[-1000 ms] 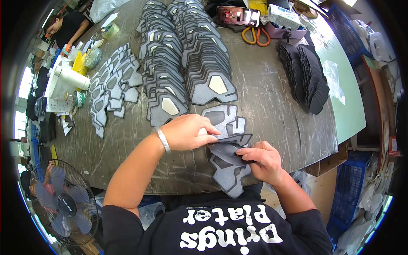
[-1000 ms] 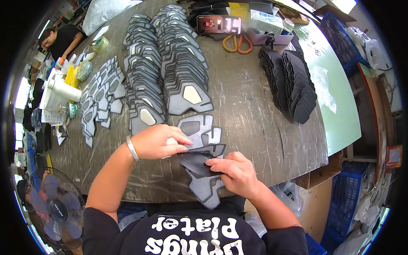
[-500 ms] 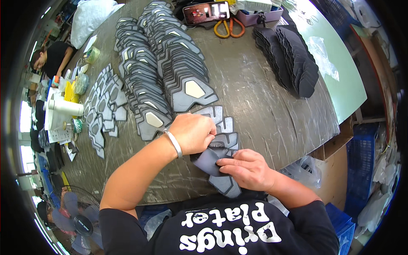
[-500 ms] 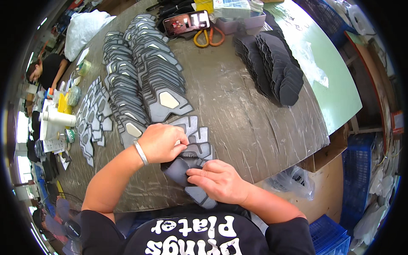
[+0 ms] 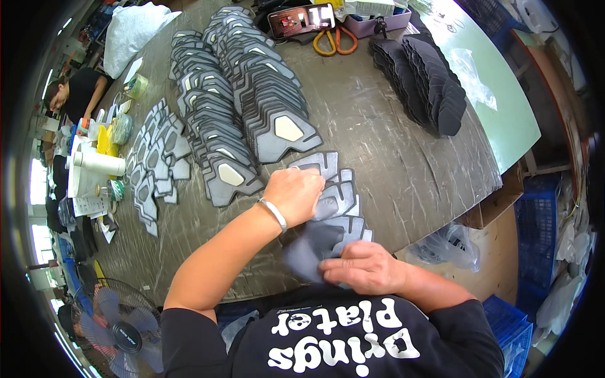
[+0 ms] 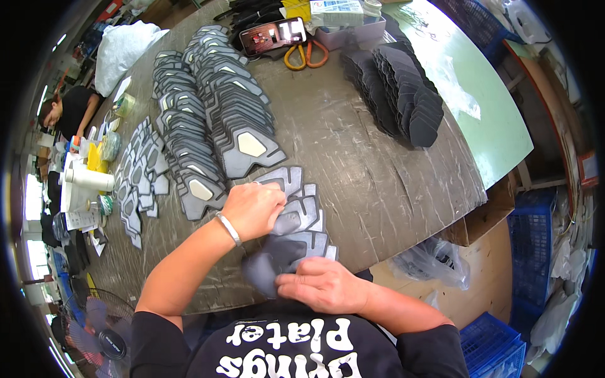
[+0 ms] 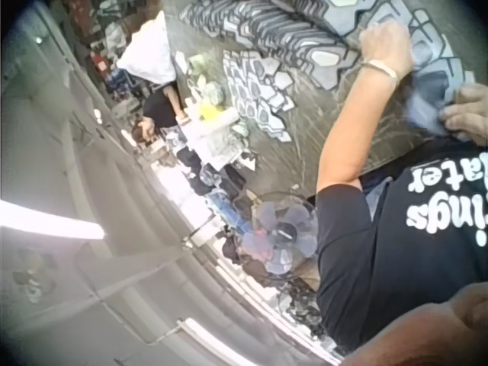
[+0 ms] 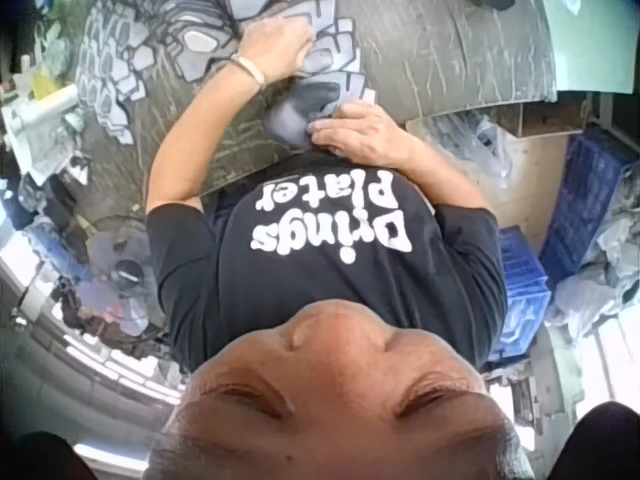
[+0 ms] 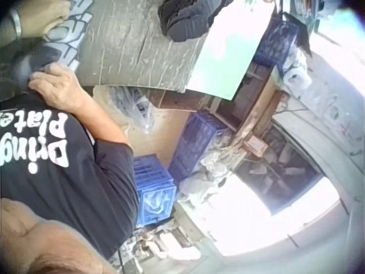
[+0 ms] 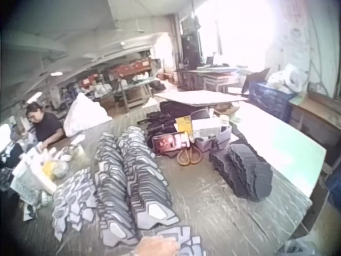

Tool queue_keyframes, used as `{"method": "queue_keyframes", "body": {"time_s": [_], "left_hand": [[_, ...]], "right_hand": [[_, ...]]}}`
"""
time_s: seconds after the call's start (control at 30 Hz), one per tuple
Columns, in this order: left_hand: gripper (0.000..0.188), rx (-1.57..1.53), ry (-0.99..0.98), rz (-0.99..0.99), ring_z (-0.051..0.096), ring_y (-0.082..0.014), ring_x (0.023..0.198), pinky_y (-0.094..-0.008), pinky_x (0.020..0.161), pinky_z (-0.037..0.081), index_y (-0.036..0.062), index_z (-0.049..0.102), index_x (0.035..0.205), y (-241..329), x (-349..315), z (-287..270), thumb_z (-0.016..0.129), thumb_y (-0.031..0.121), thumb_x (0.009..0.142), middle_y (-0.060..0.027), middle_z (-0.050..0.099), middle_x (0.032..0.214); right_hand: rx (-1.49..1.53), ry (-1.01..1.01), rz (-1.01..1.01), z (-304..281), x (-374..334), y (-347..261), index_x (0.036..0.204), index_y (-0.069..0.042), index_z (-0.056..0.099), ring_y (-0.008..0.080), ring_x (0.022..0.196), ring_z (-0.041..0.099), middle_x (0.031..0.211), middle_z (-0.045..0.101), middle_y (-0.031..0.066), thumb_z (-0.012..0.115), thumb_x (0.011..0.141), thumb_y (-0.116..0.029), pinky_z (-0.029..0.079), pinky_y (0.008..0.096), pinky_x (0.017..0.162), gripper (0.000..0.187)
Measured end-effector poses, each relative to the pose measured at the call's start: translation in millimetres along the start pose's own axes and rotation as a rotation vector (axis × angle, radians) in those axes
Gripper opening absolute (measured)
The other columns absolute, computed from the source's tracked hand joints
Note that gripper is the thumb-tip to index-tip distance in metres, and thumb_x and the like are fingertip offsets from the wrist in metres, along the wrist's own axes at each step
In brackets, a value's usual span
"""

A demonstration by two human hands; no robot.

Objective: The person applies padding to grey shoe upper components by hand, handling them one at a time from a stack on the table and placing them into a collection area. The person then gathers and aligns the stacked components on the table and retrieves more padding from a plastic bag.

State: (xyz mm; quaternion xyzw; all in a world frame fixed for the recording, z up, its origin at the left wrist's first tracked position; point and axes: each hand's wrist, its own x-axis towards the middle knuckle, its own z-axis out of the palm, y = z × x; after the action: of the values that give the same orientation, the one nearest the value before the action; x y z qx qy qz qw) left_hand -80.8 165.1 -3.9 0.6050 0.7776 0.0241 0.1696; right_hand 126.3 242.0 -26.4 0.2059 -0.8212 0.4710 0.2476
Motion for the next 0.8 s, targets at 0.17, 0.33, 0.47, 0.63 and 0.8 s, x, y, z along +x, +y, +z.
{"method": "queue_keyframes", "body": {"time_s": [0.17, 0.33, 0.47, 0.63, 0.8], "left_hand": [[0.009, 0.02, 0.055, 0.051, 0.065, -0.0278, 0.079, -0.0406, 0.065, 0.051, 0.0112, 0.069, 0.085, -7.6, 1.1, 2.3, 0.063, 0.017, 0.08, -0.0047, 0.065, 0.085], [0.027, -0.235, 0.29, -0.015, 0.066, -0.0235, 0.077, -0.0349, 0.068, 0.053, 0.0089, 0.068, 0.109, -14.0, -29.2, -27.2, 0.064, 0.018, 0.084, -0.005, 0.068, 0.095], [0.035, -1.224, 0.128, -0.24, 0.064, -0.0108, 0.076, -0.0248, 0.065, 0.05, 0.0009, 0.06, 0.122, -40.2, -93.7, -9.9, 0.061, 0.016, 0.09, -0.0046, 0.069, 0.095], [0.033, -1.759, 0.055, -0.5, 0.059, -0.0065, 0.062, -0.0194, 0.053, 0.047, -0.0014, 0.062, 0.115, -19.1, -173.0, 26.8, 0.065, 0.02, 0.09, -0.0032, 0.066, 0.079], [0.029, -1.699, 0.333, -0.806, 0.062, -0.0088, 0.06, -0.0209, 0.05, 0.048, -0.0023, 0.063, 0.102, -3.0, -206.4, 67.0, 0.068, 0.022, 0.088, -0.0046, 0.066, 0.073]], "right_hand": [[0.222, -0.057, 0.346, 2.2, 6.9, -19.3, 0.099, -0.004, 0.066, 0.0243, 0.079, 0.062, 0.099, 0.068, 0.006, 0.065, 0.075, 0.001, 0.052, 0.0348, 0.07, 0.024], [0.841, 0.595, 0.996, -11.3, 11.1, -1.7, 0.107, 0.002, 0.058, 0.0103, 0.079, 0.064, 0.091, 0.067, 0.0056, 0.06, 0.091, -0.003, 0.05, 0.0236, 0.071, 0.017], [1.072, 0.665, 1.025, -3.4, 27.2, 5.3, 0.108, 0.001, 0.058, 0.0097, 0.078, 0.064, 0.091, 0.067, 0.0056, 0.061, 0.091, -0.008, 0.05, 0.023, 0.071, 0.019], [1.056, 0.53, 1.031, 33.2, 52.7, 13.2, 0.109, 0.001, 0.058, 0.0086, 0.079, 0.063, 0.092, 0.067, 0.0058, 0.062, 0.091, -0.008, 0.049, 0.0228, 0.072, 0.021], [0.66, 0.355, 0.942, 57.5, 67.2, 22.0, 0.11, 0.003, 0.059, 0.0066, 0.082, 0.061, 0.091, 0.067, 0.0039, 0.063, 0.089, -0.003, 0.048, 0.0205, 0.072, 0.022]]}}
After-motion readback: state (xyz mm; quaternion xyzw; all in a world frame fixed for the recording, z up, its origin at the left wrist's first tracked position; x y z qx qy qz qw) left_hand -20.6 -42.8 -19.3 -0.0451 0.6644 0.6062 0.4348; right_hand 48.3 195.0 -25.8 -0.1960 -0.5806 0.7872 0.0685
